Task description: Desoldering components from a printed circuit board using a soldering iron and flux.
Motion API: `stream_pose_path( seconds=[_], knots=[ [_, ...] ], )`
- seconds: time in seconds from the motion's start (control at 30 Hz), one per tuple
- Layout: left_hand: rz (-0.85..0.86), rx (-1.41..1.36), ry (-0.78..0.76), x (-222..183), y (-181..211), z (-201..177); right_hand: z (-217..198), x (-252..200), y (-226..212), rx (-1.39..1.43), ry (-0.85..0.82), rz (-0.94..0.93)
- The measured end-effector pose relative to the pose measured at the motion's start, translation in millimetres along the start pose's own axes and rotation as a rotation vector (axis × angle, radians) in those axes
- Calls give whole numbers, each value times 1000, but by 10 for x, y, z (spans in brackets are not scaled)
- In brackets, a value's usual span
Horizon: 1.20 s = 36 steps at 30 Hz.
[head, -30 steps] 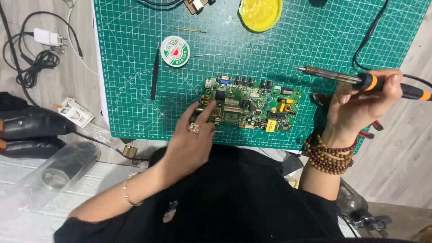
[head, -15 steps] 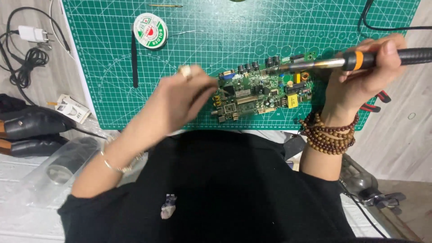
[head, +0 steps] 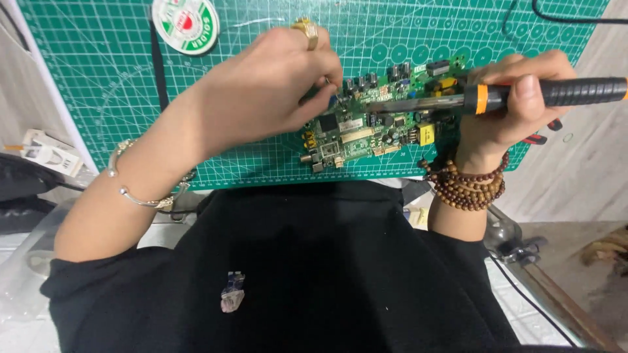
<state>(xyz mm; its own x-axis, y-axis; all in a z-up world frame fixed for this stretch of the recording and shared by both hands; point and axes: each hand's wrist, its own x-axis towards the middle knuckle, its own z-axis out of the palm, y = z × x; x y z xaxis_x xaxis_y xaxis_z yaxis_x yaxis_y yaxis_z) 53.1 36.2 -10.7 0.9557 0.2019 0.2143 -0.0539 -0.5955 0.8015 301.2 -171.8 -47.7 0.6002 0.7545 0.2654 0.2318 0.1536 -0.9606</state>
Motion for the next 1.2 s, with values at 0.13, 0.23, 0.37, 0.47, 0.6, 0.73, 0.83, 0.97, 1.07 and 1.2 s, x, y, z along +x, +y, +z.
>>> stream_pose_path(
  seconds=[0.13, 0.23, 0.37, 0.47, 0.6, 0.73, 0.83, 0.97, 1.07, 1.2],
  knots=[
    [60, 247, 59, -28, -4, 17, 17, 16, 23, 10, -34, -33],
    [51, 207, 76, -12, 47, -10, 20, 17, 55, 28, -45, -20],
    [25, 135, 81, -17, 61, -4, 21, -5, 56, 13, -65, -4],
    [31, 179, 93, -32, 52, 19, 10, -17, 81, 24, -57, -6],
    [6, 194, 82, -27, 51, 37, 8, -32, 89, 7, -58, -11],
    [26, 196, 85, -29, 38, 60, -7, -40, 88, -9, -70, -25],
    [35, 197, 92, -30, 33, 66, -35, -33, 138, -23, -74, -39],
    [30, 211, 130, -34, 63, 66, -6, -56, 113, 5, -68, -17],
    [35, 173, 129, -23, 57, 56, -26, -56, 145, 52, -83, -20],
    [22, 245, 151, -42, 71, 71, -26, -48, 130, 1, -82, -51]
  ],
)
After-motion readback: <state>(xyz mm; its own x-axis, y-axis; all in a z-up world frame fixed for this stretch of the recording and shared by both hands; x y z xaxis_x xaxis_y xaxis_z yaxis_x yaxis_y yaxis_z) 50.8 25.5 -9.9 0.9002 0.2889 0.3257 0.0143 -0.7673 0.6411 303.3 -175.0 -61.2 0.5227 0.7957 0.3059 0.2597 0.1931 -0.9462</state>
